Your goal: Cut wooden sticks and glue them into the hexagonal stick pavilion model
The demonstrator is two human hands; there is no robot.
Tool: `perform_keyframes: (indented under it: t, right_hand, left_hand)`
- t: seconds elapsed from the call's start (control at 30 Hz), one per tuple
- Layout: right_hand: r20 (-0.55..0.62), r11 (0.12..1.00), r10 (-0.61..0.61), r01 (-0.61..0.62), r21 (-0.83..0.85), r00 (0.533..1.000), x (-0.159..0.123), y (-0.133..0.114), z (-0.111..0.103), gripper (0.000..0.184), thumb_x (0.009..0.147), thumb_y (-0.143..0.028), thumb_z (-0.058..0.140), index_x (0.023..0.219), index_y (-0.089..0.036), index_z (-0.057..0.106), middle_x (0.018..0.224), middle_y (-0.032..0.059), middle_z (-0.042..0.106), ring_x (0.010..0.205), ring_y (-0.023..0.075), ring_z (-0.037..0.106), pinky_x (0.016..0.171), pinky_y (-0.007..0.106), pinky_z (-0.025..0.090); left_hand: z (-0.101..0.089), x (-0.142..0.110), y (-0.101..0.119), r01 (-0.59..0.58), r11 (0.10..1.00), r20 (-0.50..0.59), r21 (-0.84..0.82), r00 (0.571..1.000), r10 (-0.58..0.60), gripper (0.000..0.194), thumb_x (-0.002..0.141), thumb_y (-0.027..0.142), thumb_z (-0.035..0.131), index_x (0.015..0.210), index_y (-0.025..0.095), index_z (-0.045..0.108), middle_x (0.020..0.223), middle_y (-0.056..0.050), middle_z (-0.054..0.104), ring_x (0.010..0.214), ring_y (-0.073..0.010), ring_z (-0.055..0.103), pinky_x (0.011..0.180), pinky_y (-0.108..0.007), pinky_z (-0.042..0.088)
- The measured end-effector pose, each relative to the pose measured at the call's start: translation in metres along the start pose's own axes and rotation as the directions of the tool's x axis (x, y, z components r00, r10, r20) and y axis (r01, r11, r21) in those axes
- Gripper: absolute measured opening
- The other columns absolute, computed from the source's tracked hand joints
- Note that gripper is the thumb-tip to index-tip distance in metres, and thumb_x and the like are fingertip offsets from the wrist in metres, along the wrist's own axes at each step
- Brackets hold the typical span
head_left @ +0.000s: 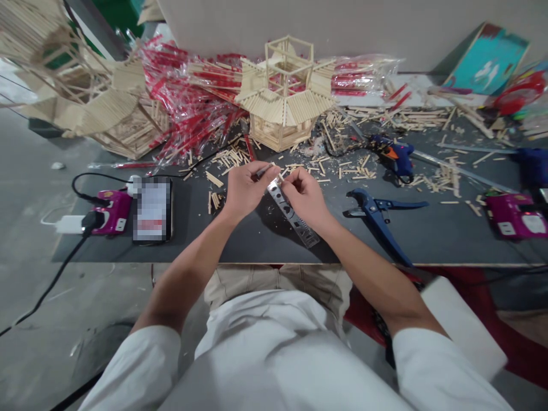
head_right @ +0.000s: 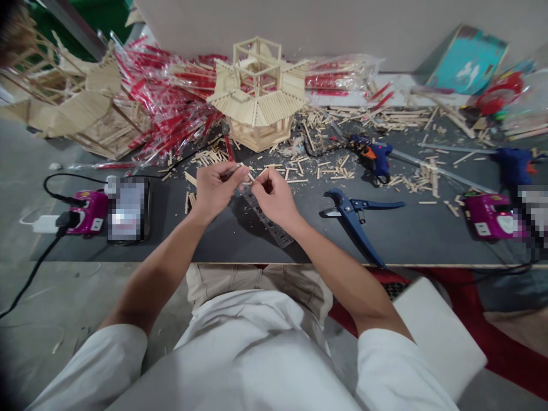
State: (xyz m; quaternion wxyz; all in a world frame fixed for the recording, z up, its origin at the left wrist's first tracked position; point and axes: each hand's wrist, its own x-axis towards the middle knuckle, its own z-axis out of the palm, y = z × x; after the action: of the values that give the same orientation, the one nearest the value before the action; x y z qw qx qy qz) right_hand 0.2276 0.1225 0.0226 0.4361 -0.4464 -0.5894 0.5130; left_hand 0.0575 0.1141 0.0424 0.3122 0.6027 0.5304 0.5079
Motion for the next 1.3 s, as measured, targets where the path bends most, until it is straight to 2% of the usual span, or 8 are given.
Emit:
perform_keyframes:
  t: [0.17, 0.67, 0.93, 1.13, 1.3]
  right_hand:
    - [0.004, 1.0, -0.023, 0.023, -0.009, 1.0, -0.0003, 0.0015, -0.0004, 0.021, 0.091, -0.028, 0.066, 0.081, -0.026, 0.047, 0.069, -0.003, 0.047, 0.061, 0.0143, 0.043, 0.057, 0.032, 0.035]
    - [-0.003, 0.999, -0.044, 0.044, 0.008, 0.999, -0.0001, 0.0011, 0.0012, 0.021, 0.092, -0.026, 0.065, 0.081, -0.026, 0.047, 0.068, -0.0049, 0.045, 0.058, 0.0124, 0.04, 0.058, 0.032, 0.032]
    - [-0.028, 0.99, -0.144, 0.144, -0.015, 0.989, 0.0013, 0.0064, 0.0029, 0.023, 0.09, -0.026, 0.065, 0.078, -0.026, 0.046, 0.067, -0.0056, 0.044, 0.058, 0.0121, 0.039, 0.057, 0.031, 0.031]
    - [-0.041, 0.987, -0.156, 0.154, -0.047, 0.987, 0.0007, 0.0071, 0.0043, 0.022, 0.09, -0.026, 0.063, 0.077, -0.025, 0.045, 0.067, -0.0056, 0.045, 0.061, 0.0123, 0.041, 0.059, 0.032, 0.033]
    - [-0.053, 0.985, -0.168, 0.166, -0.048, 0.984, 0.0007, 0.0056, 0.0047, 0.022, 0.089, -0.026, 0.061, 0.077, -0.025, 0.044, 0.067, -0.0059, 0.041, 0.061, 0.012, 0.039, 0.06, 0.032, 0.031]
  left_hand:
    - [0.0, -0.0001, -0.0015, -0.008, 1.0, -0.01, 0.013, 1.0, 0.008, 0.037, 0.094, 0.051, 0.073, 0.078, 0.018, 0.075, 0.062, 0.0, 0.065, 0.059, -0.0122, 0.057, 0.056, -0.026, 0.039]
    - [-0.0009, -0.0016, 0.0017, -0.028, 0.999, -0.011, 0.024, 1.0, 0.028, 0.038, 0.096, 0.05, 0.071, 0.075, 0.018, 0.071, 0.063, 0.0, 0.063, 0.06, -0.0126, 0.053, 0.059, -0.027, 0.038]
    - [-0.001, -0.0013, 0.0006, -0.037, 0.998, -0.006, 0.051, 0.999, 0.037, 0.039, 0.095, 0.05, 0.071, 0.074, 0.017, 0.07, 0.063, 0.0, 0.062, 0.06, -0.012, 0.052, 0.058, -0.026, 0.037]
    - [-0.0006, -0.0025, -0.0001, -0.048, 0.997, -0.013, 0.056, 0.999, 0.048, 0.039, 0.096, 0.048, 0.071, 0.073, 0.017, 0.069, 0.061, 0.001, 0.061, 0.058, -0.011, 0.05, 0.057, -0.026, 0.036]
    - [-0.0009, -0.0017, -0.0011, -0.041, 0.998, -0.012, 0.038, 0.999, 0.042, 0.036, 0.095, 0.048, 0.072, 0.078, 0.016, 0.074, 0.064, 0.0, 0.064, 0.06, -0.0112, 0.054, 0.059, -0.025, 0.039]
